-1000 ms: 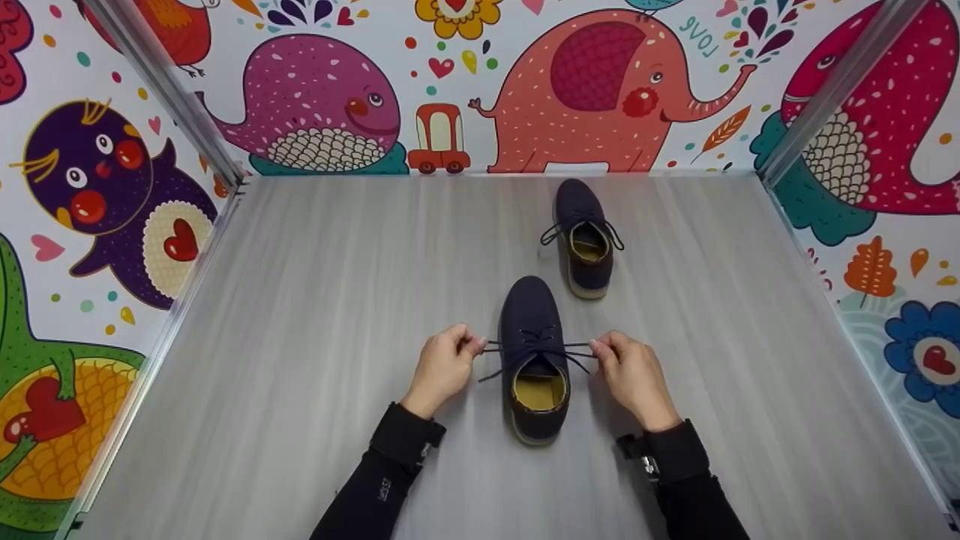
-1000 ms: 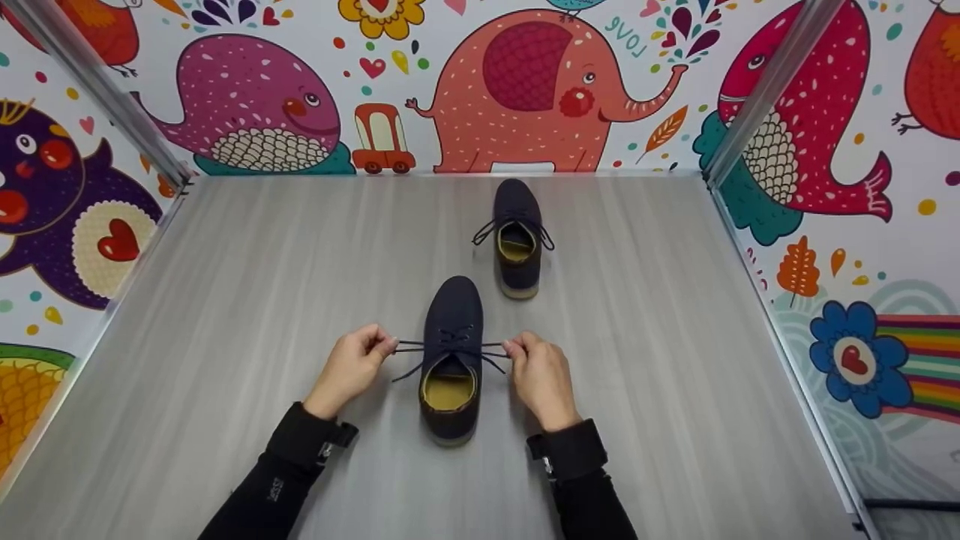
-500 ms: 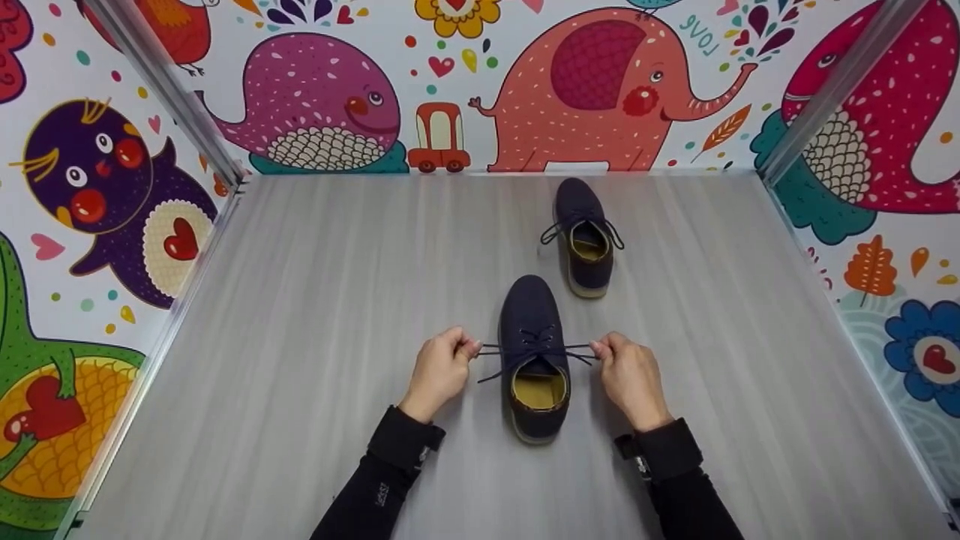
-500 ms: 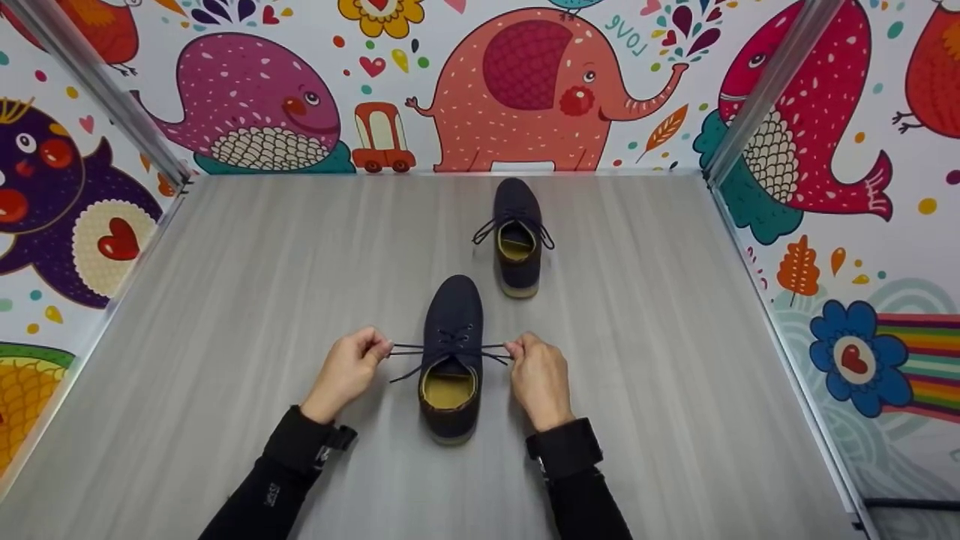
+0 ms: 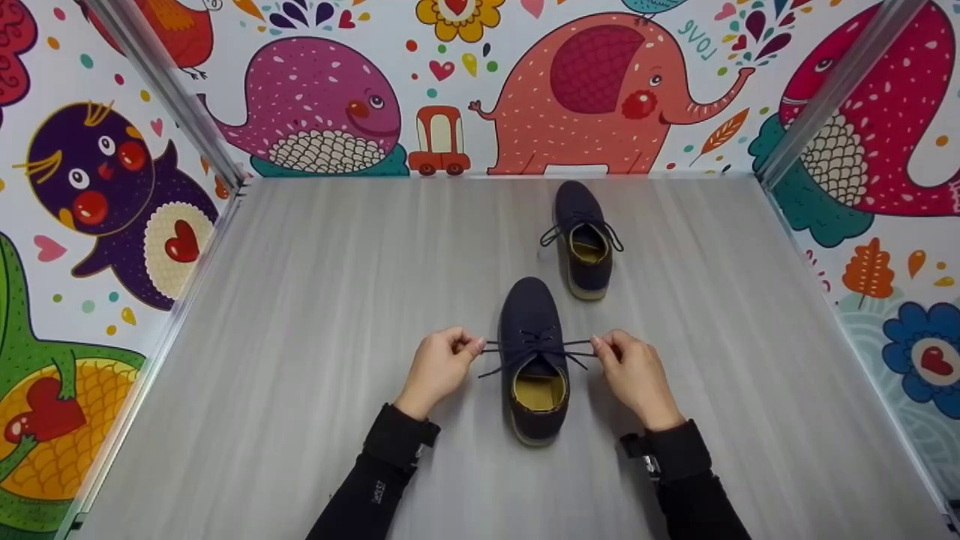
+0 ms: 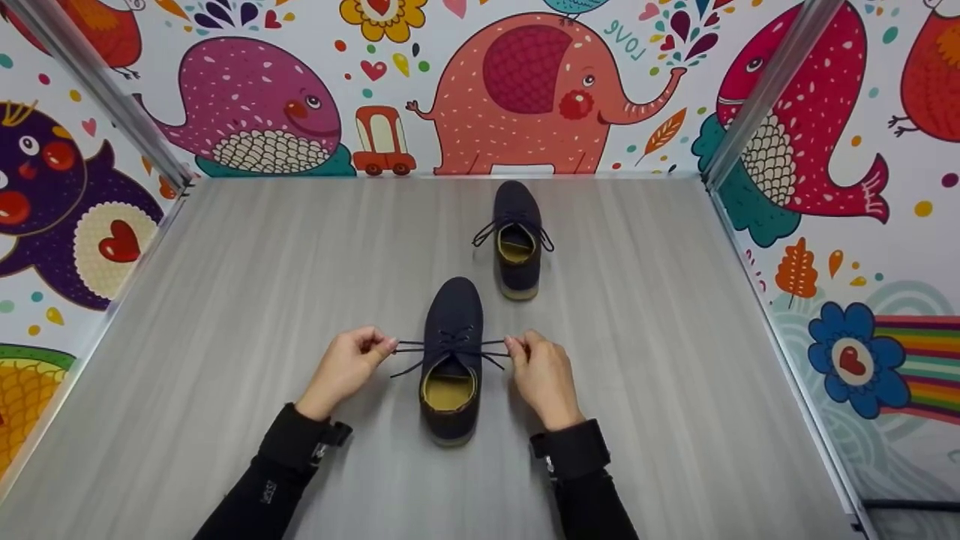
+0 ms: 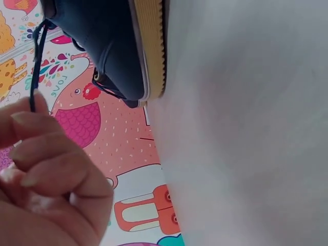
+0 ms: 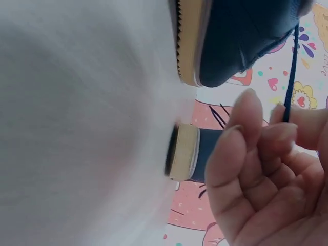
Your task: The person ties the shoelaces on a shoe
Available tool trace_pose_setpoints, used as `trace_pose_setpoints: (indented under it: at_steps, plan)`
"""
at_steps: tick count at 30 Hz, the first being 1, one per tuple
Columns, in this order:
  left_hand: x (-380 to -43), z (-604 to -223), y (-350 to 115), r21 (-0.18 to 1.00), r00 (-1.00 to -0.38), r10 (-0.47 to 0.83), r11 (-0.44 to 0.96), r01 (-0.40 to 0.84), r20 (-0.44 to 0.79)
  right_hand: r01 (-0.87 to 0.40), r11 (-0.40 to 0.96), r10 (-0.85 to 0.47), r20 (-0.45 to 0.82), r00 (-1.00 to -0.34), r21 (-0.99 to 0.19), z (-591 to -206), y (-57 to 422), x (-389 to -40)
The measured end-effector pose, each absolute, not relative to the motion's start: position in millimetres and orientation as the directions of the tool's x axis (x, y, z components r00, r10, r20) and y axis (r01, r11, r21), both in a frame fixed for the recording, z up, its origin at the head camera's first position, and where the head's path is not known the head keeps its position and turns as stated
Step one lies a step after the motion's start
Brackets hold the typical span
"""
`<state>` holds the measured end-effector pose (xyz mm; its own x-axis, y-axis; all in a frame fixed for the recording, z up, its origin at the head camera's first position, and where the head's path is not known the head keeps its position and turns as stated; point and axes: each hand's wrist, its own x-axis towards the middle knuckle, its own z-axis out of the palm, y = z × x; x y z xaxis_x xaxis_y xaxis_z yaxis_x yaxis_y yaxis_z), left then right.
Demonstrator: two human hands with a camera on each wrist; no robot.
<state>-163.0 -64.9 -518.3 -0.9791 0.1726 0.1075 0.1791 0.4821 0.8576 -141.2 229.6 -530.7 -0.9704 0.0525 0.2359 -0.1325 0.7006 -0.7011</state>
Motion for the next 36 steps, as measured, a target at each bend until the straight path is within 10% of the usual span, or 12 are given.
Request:
trace_pose_setpoints:
  at_steps: [26, 36]
  plan:
    - [-147, -520, -70, 0.785, -0.973, 0.223, 0.614, 0.089, -0.064, -0.111, 0.695, 0.004, 0.157, -0.988, -0.710, -528, 235, -119]
    - [-108, -523, -61, 0.826, -0.906, 0.415, 0.537, 0.168, -0.086, -0.167, 0.599, -0.218, 0.041, -0.975, -0.783, -532, 227, -75]
